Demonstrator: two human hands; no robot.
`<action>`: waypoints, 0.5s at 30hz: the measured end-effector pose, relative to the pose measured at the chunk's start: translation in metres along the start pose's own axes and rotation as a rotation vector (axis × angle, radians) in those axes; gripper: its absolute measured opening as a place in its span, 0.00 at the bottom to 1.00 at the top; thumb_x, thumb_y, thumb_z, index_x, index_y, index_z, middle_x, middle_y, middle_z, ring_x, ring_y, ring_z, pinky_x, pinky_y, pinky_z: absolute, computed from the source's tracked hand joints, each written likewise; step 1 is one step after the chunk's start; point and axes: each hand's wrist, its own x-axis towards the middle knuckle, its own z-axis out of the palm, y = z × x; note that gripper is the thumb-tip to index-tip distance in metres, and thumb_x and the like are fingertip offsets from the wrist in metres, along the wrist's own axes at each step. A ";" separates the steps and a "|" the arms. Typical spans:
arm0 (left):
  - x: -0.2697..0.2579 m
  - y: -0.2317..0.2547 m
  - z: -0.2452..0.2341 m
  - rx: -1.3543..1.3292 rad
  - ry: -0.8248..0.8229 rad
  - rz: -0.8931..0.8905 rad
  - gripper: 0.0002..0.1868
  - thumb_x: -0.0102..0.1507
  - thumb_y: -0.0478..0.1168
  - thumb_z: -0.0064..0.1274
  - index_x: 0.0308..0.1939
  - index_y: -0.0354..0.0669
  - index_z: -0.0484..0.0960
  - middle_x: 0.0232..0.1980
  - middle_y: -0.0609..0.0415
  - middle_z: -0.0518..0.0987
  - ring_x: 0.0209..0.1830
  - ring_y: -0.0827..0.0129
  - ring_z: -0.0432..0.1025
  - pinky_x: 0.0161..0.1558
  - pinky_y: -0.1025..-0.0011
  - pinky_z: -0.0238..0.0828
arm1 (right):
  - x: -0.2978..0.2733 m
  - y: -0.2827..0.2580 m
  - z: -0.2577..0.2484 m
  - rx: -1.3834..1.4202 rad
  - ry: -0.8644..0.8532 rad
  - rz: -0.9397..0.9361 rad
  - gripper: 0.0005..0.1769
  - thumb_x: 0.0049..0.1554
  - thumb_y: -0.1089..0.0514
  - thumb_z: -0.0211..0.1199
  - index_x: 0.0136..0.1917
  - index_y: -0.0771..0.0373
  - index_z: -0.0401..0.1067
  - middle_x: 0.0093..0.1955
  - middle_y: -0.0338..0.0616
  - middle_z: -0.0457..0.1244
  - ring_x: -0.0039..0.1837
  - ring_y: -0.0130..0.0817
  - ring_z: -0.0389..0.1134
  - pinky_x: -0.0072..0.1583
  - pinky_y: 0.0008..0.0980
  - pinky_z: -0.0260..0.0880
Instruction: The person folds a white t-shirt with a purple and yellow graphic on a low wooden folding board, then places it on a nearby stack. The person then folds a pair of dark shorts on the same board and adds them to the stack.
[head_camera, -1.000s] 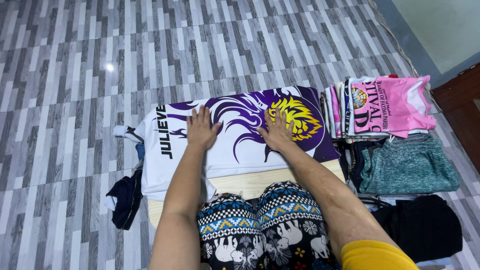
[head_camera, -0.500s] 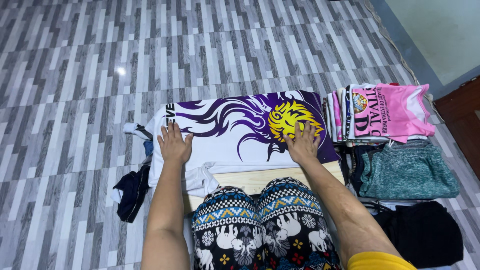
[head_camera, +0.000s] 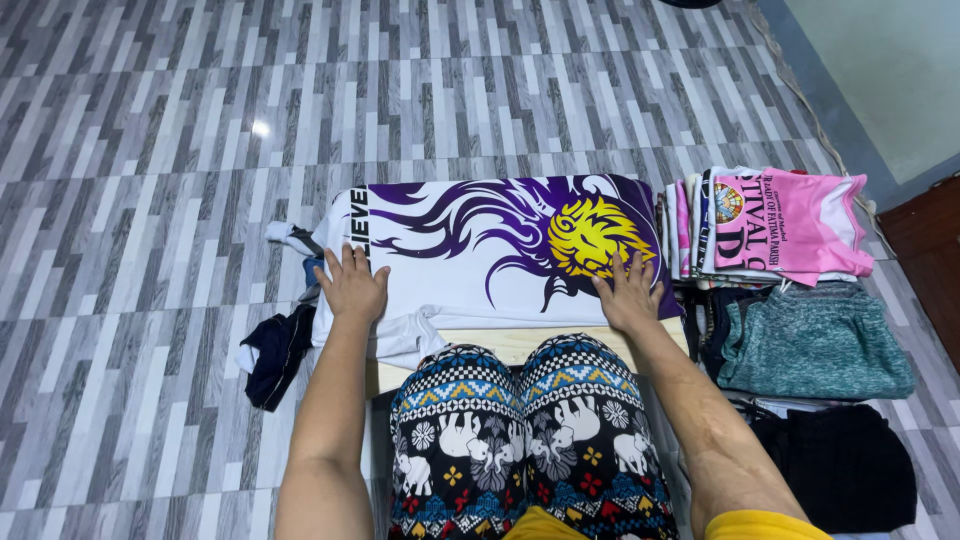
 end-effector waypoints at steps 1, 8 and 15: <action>-0.001 0.002 -0.006 0.019 0.004 0.007 0.36 0.64 0.59 0.48 0.69 0.40 0.71 0.77 0.43 0.61 0.80 0.42 0.44 0.73 0.38 0.35 | 0.002 0.002 -0.002 0.007 -0.017 -0.005 0.46 0.61 0.26 0.41 0.84 0.45 0.40 0.87 0.52 0.27 0.86 0.53 0.23 0.78 0.66 0.26; -0.043 -0.001 -0.046 -0.334 -0.096 0.234 0.17 0.61 0.41 0.54 0.53 0.47 0.86 0.60 0.49 0.82 0.65 0.53 0.72 0.69 0.60 0.68 | -0.026 0.022 -0.024 0.112 -0.064 -0.272 0.41 0.49 0.29 0.66 0.71 0.45 0.70 0.85 0.57 0.41 0.85 0.55 0.37 0.79 0.58 0.41; -0.085 0.004 -0.084 -0.237 -0.422 0.417 0.27 0.47 0.42 0.66 0.52 0.49 0.86 0.58 0.50 0.78 0.61 0.52 0.68 0.63 0.61 0.65 | -0.053 0.041 -0.017 0.083 0.013 -0.363 0.21 0.48 0.42 0.73 0.53 0.51 0.80 0.81 0.59 0.48 0.83 0.60 0.42 0.75 0.57 0.48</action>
